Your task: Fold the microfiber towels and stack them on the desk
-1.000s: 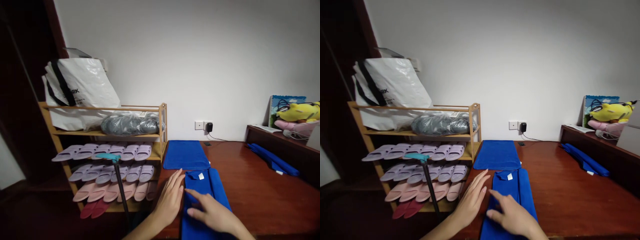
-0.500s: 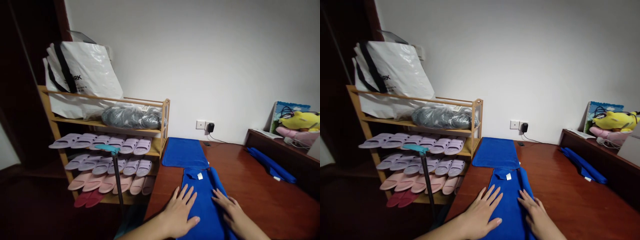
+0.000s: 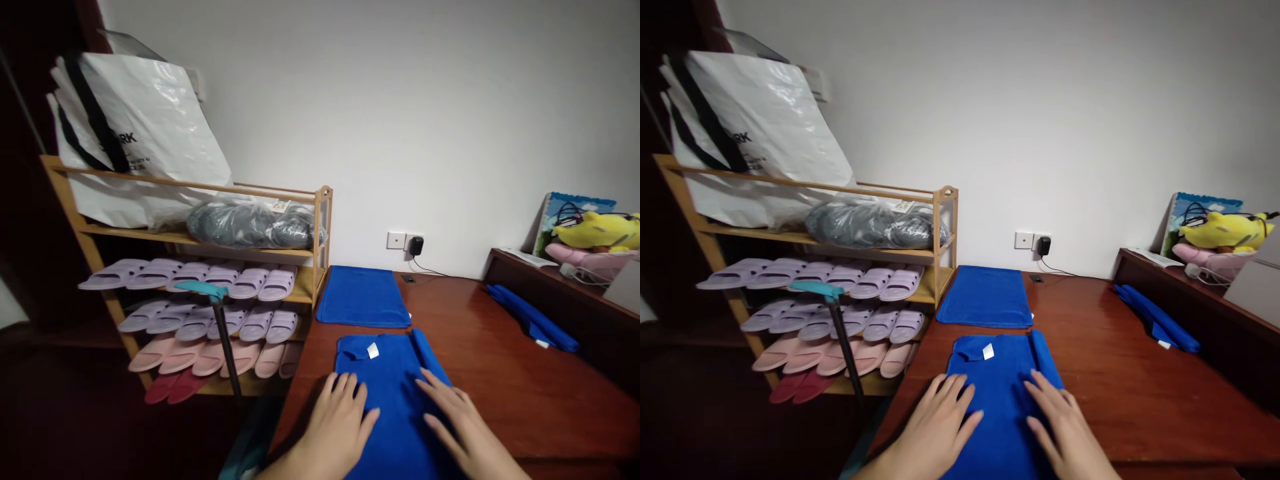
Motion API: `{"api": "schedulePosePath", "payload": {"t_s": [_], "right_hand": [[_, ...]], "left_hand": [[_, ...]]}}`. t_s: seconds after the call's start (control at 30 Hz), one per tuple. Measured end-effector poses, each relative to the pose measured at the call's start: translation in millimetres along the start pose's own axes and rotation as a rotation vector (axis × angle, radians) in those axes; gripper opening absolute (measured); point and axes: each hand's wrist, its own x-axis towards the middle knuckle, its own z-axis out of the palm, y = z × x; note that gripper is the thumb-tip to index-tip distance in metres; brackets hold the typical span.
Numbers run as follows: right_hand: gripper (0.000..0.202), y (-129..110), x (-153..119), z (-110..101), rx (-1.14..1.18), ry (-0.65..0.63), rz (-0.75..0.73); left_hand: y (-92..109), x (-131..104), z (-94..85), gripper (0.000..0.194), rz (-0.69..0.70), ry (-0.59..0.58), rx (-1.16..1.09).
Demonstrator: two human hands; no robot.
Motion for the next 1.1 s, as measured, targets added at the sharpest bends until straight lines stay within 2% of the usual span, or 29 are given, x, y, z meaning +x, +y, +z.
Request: {"api": "schedulePosePath", "payload": {"t_s": [0.03,0.1,0.13,0.2,0.27,0.37,0.47,0.53,0.57,0.63,0.7,0.8,0.87,1.0,1.1], "right_hand": [[0.051,-17.5,6.0,4.4,0.006,-0.047,-0.046],[0.053,-39.7,17.0,14.2,-0.003,-0.104,-0.084],[0.054,-43.4,21.0,18.7,-0.016,-0.114,-0.082],[0.056,-36.1,24.5,25.3,-0.056,-0.108,-0.045],[0.058,-12.3,21.2,27.1,-0.110,-0.073,0.025],[0.058,43.6,5.7,22.5,-0.175,-0.007,0.146],[0.055,103.2,-13.8,13.9,-0.214,-0.008,0.212],[0.053,129.4,-22.8,8.5,-0.278,0.028,0.255],[0.052,135.3,-25.1,6.6,-0.317,0.073,0.275],[0.053,130.9,-24.8,5.6,-0.367,0.177,0.272],[0.055,109.4,-19.9,9.2,-0.349,0.203,0.226],[0.058,70.0,-11.3,20.0,-0.271,0.083,0.149],[0.058,54.1,-8.3,27.0,-0.250,0.033,0.146],[0.059,52.1,-8.7,34.1,-0.228,0.050,0.154],[0.059,54.9,-6.2,31.0,-0.169,0.068,0.149]], "left_hand": [[2.0,8.9,-0.6,0.046,0.013,0.031,0.029],[0.0,26.0,-0.2,0.042,0.084,0.016,0.057],[-4.2,32.6,0.4,0.042,0.113,-0.014,0.053],[-16.9,40.0,1.6,0.050,0.124,-0.075,0.022],[-31.1,40.3,2.0,0.058,0.090,-0.108,-0.008],[-45.3,35.9,1.7,0.064,0.023,-0.111,-0.015],[-48.1,34.0,2.3,0.066,-0.015,-0.112,-0.024],[-46.9,34.7,3.0,0.066,-0.024,-0.124,-0.036],[-46.3,35.3,3.4,0.066,-0.028,-0.131,-0.039],[-45.5,36.1,3.7,0.066,-0.035,-0.141,-0.036],[-45.5,36.1,3.2,0.066,-0.036,-0.141,-0.027],[-47.0,34.0,1.0,0.066,-0.037,-0.147,-0.019],[-49.8,31.4,-0.9,0.066,-0.045,-0.157,-0.013],[-63.1,27.9,-4.6,0.065,-0.028,-0.148,-0.029],[-77.1,31.2,-9.7,0.062,-0.092,-0.088,-0.056]]}}
